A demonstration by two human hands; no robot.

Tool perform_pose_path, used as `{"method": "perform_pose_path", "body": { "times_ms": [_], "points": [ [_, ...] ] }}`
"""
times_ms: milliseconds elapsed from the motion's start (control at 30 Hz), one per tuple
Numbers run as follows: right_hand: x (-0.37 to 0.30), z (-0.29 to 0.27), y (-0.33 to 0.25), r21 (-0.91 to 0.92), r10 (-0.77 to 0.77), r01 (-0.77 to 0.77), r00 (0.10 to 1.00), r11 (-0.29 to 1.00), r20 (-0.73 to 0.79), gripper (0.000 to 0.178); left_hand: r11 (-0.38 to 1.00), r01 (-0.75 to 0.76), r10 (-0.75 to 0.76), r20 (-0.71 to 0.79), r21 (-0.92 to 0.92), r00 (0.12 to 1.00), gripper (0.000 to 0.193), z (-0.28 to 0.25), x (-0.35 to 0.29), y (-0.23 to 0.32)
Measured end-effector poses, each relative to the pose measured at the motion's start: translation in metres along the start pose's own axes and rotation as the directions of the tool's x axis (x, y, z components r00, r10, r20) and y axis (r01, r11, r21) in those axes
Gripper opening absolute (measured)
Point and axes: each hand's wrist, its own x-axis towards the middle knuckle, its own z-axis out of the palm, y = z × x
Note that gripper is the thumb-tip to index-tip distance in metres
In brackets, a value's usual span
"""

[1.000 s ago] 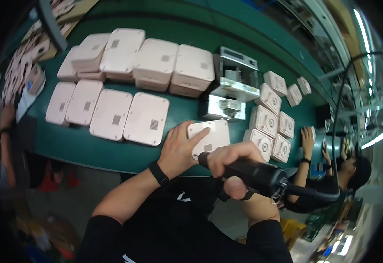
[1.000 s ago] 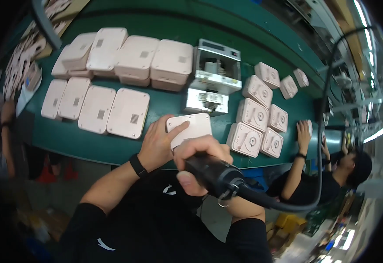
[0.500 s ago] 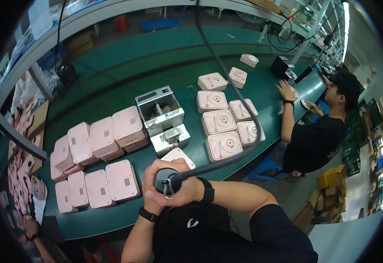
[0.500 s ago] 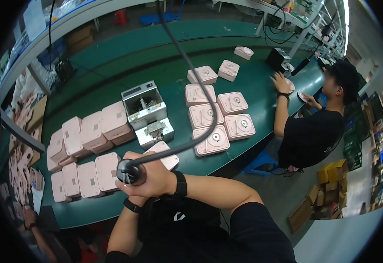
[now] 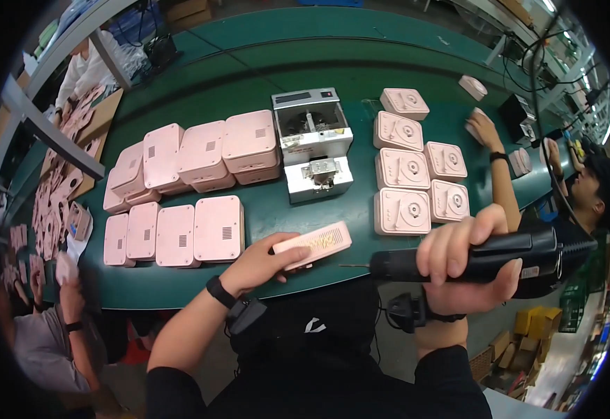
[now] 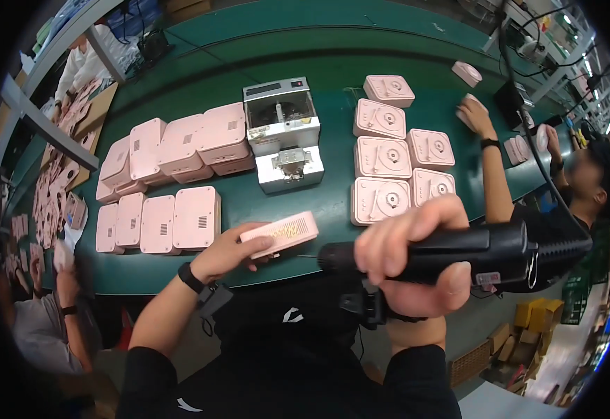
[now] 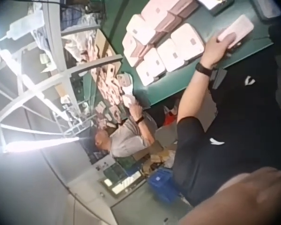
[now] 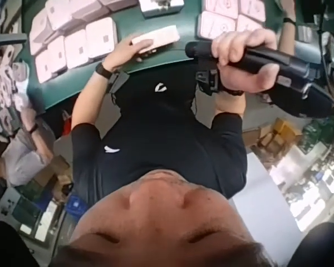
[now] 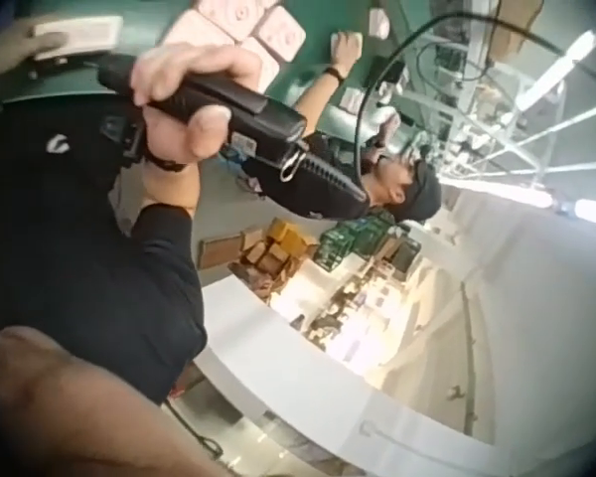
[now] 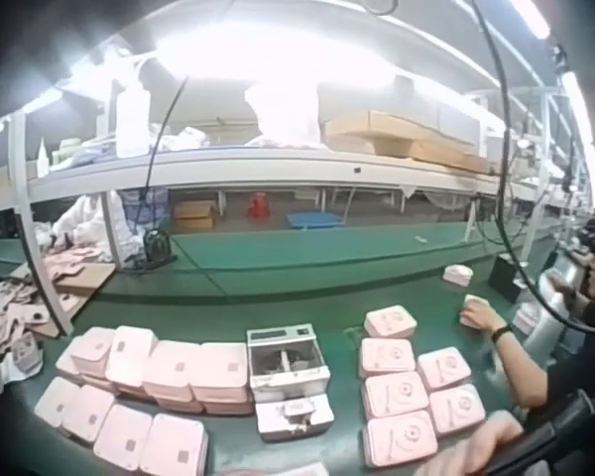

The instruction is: The person picks up a pink device, places it on the table, and drives screws into the back using a power screwdriver. They then flip the device over, press the front panel, and set it aside before repeating the process.

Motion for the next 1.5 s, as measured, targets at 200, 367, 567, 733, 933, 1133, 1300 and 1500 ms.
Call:
{"method": "perform_pose_path", "body": {
  "times_ms": [200,367,567,733,933,1133,1300,1500],
  "points": [
    [-0.026,-0.032,-0.002,-0.133,0.07,-0.082,0.993,0.988,-0.09,0.048,0.802,0.493,-0.355,0.393,-0.339,0.848,0.076,-0.018,0.006,0.013],
    [-0.042,-0.058,0.01,-0.137,0.157,-0.182,0.971,0.974,-0.178,0.045,0.88,0.451,-0.416,0.217,-0.147,0.883,0.068,-0.013,0.015,0.012],
    [-0.06,-0.082,0.019,-0.129,0.239,-0.294,0.913,0.947,-0.331,0.033,0.739,-0.15,0.455,-0.323,0.656,0.83,0.068,0.039,-0.004,0.03],
    [-0.065,-0.1,0.031,-0.355,0.383,-0.587,0.776,0.727,-0.501,0.025,0.462,-0.295,0.575,-0.029,0.836,0.817,0.061,0.059,-0.002,0.009],
    [-0.07,-0.128,0.037,-0.588,0.398,-0.726,0.688,0.356,-0.608,0.038,0.398,-0.396,0.631,0.066,0.828,0.773,0.057,0.086,0.014,0.001],
    [-0.068,-0.173,0.036,-0.846,0.091,-0.521,0.853,0.115,-0.513,0.057,0.47,-0.356,0.596,0.008,0.808,0.803,0.06,0.116,0.04,0.019],
    [-0.06,-0.205,0.011,-0.795,-0.001,-0.604,0.796,-0.048,-0.605,0.071,0.554,-0.391,0.589,-0.014,0.735,0.808,0.065,0.121,0.054,0.049],
    [-0.043,-0.227,-0.002,-0.746,0.095,-0.639,0.744,-0.189,-0.661,0.081,0.305,-0.531,0.597,0.276,0.79,0.753,0.068,0.145,0.093,0.069]
  ]
}}
